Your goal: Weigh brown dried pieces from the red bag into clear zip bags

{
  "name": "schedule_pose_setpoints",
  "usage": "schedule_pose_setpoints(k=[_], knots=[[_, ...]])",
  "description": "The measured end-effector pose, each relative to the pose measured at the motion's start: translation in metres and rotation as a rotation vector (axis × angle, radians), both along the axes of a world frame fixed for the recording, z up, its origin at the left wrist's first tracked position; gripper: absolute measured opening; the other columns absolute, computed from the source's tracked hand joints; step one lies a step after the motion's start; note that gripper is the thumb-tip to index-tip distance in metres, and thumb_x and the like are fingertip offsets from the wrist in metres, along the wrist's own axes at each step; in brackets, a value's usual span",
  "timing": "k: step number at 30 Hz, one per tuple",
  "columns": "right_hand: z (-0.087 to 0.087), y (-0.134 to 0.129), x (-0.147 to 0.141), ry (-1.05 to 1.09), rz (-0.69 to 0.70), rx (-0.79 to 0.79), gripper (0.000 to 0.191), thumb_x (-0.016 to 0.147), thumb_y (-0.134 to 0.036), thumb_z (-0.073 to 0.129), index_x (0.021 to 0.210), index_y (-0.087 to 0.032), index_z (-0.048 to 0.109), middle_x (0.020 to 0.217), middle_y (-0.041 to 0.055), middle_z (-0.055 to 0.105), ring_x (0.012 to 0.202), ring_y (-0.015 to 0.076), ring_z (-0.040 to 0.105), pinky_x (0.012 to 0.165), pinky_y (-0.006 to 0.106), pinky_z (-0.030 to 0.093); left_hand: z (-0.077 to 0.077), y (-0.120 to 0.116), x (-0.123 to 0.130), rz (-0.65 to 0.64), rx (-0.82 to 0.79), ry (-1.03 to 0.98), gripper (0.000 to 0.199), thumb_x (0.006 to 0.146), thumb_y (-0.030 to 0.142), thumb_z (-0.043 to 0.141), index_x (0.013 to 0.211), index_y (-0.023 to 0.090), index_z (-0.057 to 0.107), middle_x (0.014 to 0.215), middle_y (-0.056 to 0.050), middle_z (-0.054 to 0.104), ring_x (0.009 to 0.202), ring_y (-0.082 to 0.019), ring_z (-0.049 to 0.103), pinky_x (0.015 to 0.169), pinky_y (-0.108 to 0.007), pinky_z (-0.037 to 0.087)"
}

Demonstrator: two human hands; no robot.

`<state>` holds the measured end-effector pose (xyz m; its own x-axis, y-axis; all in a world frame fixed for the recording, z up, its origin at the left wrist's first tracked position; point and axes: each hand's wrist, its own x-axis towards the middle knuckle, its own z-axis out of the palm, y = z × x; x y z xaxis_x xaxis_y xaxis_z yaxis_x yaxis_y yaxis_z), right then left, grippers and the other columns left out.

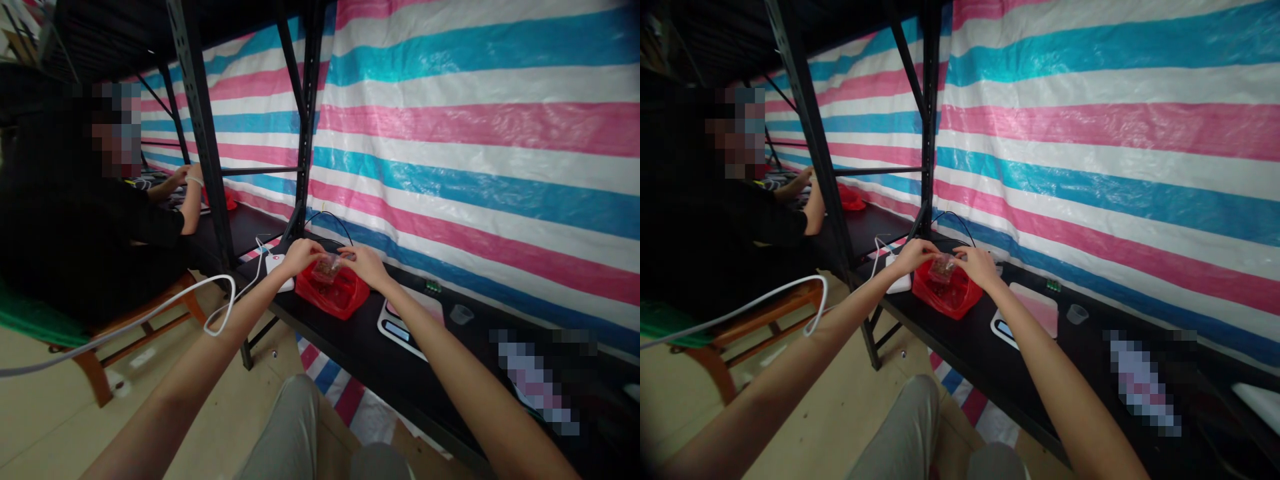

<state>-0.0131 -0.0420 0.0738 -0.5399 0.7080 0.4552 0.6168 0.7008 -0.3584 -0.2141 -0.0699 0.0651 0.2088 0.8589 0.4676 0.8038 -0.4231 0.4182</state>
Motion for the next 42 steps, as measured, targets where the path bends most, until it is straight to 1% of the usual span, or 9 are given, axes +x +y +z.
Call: schedule_pose_setpoints(k=[5, 14, 20, 22, 27, 32, 37, 40, 42], knots=[[-0.012, 0.003, 0.012, 0.023, -0.116, -0.003, 0.014, 0.076, -0.034, 0.06, 0.075, -0.029, 0.072, 0.078, -0.0001, 0.072, 0.073, 0.0209, 0.065, 0.064, 0.029, 0.044, -0.007, 0.001, 0.001, 0.065, -0.001, -0.103, 0.02, 0.077, 0.032, 0.06, 0.084, 0.019, 0.073, 0.083, -0.005, 0.072, 0.076, -0.016, 0.064, 0.07, -0.022, 0.043], [-0.013, 0.005, 0.012, 0.006, -0.078, 0.067, 0.016, 0.079, -0.035, 0.057, 0.078, -0.028, 0.071, 0.075, 0.0007, 0.071, 0.069, 0.0192, 0.064, 0.06, 0.027, 0.041, -0.019, 0.013, -0.001, -0.001, -0.01, -0.229, 0.021, 0.075, 0.033, 0.061, 0.081, 0.017, 0.073, 0.085, -0.005, 0.071, 0.079, -0.017, 0.064, 0.075, -0.024, 0.045], [-0.007, 0.001, 0.014, 0.058, -0.104, 0.169, 0.016, 0.079, -0.031, 0.056, 0.078, -0.026, 0.07, 0.079, 0.0023, 0.071, 0.072, 0.0203, 0.063, 0.065, 0.029, 0.041, -0.023, 0.019, -0.005, 0.002, 0.107, -0.273, 0.02, 0.078, 0.032, 0.059, 0.077, 0.017, 0.072, 0.084, -0.006, 0.071, 0.082, -0.017, 0.062, 0.079, -0.025, 0.045], [-0.009, 0.004, 0.013, 0.137, -0.083, 0.135, 0.015, 0.078, -0.031, 0.057, 0.079, -0.024, 0.07, 0.079, 0.0025, 0.071, 0.072, 0.0199, 0.063, 0.066, 0.029, 0.042, -0.022, 0.019, -0.004, 0.005, 0.119, -0.275, 0.02, 0.077, 0.032, 0.06, 0.077, 0.017, 0.071, 0.085, -0.006, 0.071, 0.083, -0.018, 0.062, 0.08, -0.026, 0.045], [-0.015, 0.016, 0.009, 0.353, 0.0, -0.099, 0.014, 0.076, -0.028, 0.058, 0.073, -0.02, 0.069, 0.071, 0.0027, 0.07, 0.065, 0.0181, 0.064, 0.061, 0.027, 0.045, -0.014, 0.019, -0.001, -0.022, 0.139, -0.285, 0.02, 0.077, 0.032, 0.06, 0.075, 0.016, 0.071, 0.083, -0.006, 0.071, 0.082, -0.018, 0.062, 0.079, -0.026, 0.045], [-0.011, 0.019, 0.008, 0.385, -0.067, -0.051, 0.013, 0.074, -0.028, 0.06, 0.073, -0.02, 0.07, 0.07, 0.0032, 0.07, 0.064, 0.0181, 0.064, 0.059, 0.026, 0.044, -0.008, 0.022, 0.0, -0.07, 0.187, -0.29, 0.022, 0.076, 0.035, 0.061, 0.072, 0.016, 0.07, 0.079, -0.006, 0.07, 0.077, -0.017, 0.062, 0.074, -0.026, 0.045], [-0.017, 0.02, 0.004, 0.437, -0.005, -0.105, 0.014, 0.076, -0.029, 0.058, 0.077, -0.02, 0.069, 0.074, 0.0022, 0.07, 0.064, 0.0159, 0.063, 0.06, 0.025, 0.045, -0.013, 0.022, -0.003, -0.059, 0.193, -0.398, 0.021, 0.074, 0.035, 0.063, 0.073, 0.015, 0.07, 0.078, -0.006, 0.071, 0.075, -0.018, 0.063, 0.074, -0.028, 0.046], [-0.023, 0.018, 0.004, 0.375, 0.029, -0.138, 0.015, 0.073, -0.03, 0.063, 0.083, -0.021, 0.068, 0.083, 0.0015, 0.07, 0.069, 0.0152, 0.063, 0.064, 0.025, 0.046, -0.017, 0.023, -0.004, -0.059, 0.168, -0.458, 0.022, 0.073, 0.035, 0.063, 0.073, 0.015, 0.07, 0.077, -0.006, 0.07, 0.074, -0.018, 0.063, 0.072, -0.028, 0.047], [-0.027, 0.015, 0.004, 0.297, 0.004, -0.127, 0.014, 0.07, -0.031, 0.066, 0.082, -0.023, 0.069, 0.082, 0.0009, 0.07, 0.068, 0.0151, 0.062, 0.064, 0.026, 0.045, -0.02, 0.023, -0.004, -0.064, 0.161, -0.465, 0.021, 0.073, 0.035, 0.063, 0.073, 0.015, 0.07, 0.076, -0.006, 0.07, 0.075, -0.019, 0.063, 0.073, -0.029, 0.047]])
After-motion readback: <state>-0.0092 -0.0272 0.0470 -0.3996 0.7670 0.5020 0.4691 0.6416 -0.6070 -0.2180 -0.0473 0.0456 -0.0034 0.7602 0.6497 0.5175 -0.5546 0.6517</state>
